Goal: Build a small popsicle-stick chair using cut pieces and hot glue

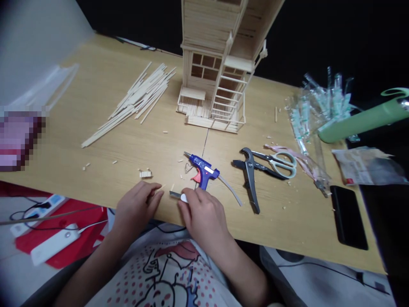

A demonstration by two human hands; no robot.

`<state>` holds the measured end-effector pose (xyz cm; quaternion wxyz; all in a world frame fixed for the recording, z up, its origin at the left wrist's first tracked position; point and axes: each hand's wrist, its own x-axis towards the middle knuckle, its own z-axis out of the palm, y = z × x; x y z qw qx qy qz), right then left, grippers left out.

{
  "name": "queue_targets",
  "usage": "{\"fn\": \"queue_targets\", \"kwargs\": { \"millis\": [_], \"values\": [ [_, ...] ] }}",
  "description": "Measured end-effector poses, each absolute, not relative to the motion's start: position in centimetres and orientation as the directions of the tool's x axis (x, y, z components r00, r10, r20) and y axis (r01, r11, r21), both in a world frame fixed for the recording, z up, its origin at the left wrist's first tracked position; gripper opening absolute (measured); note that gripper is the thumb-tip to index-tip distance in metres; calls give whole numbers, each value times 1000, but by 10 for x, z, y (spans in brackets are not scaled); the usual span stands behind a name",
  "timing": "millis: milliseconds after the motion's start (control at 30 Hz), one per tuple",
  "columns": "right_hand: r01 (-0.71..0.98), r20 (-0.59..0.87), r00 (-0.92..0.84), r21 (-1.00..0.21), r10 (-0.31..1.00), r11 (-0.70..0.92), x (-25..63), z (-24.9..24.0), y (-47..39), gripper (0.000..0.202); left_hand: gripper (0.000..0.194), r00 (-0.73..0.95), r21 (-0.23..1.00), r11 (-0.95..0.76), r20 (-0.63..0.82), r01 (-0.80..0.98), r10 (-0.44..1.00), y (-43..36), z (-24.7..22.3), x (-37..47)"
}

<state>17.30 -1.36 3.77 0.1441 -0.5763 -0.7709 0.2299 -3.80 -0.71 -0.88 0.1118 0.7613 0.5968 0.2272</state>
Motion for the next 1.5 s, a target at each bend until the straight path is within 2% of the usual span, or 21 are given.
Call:
{"fn": "queue_targets", "kwargs": {
  "millis": [200,333,500,667,833,1067,1133,1233,1300,1500],
  "values": [
    [826,-47,-431,-423,901,373,161,35,-20,9,22,197,372,-238,146,897,970,-5,-7,-35],
    [832,-38,-455,-376,890,409,152,32,-19,8,24,195,330,-232,142,915,970,-6,-8,-39],
    [850,-16,-447,-319,894,419,147,35,-15,11,21,165,379,-213,156,901,974,-8,-8,-46],
    [848,82,-423,-315,903,426,150,36,0,10,15,154,444,-210,158,871,975,-7,-7,-51],
    [822,35,-519,-254,854,509,150,29,21,18,13,153,479,-194,124,856,980,-8,-4,-48],
    [799,35,-572,-201,820,566,141,16,30,17,12,139,501,-160,80,851,987,-8,-4,-50],
    [790,98,-540,-281,836,544,141,15,26,17,12,146,542,-185,114,820,983,-9,-1,-50],
    [701,193,-462,-517,865,490,141,19,16,18,9,166,641,-276,228,716,959,-14,12,-47],
    [610,221,-450,-632,865,478,141,26,10,18,12,172,696,-332,292,636,941,-17,22,-43],
    [498,227,-449,-740,864,453,141,48,5,15,6,144,741,-385,370,550,918,-13,35,-35]
  ]
}}
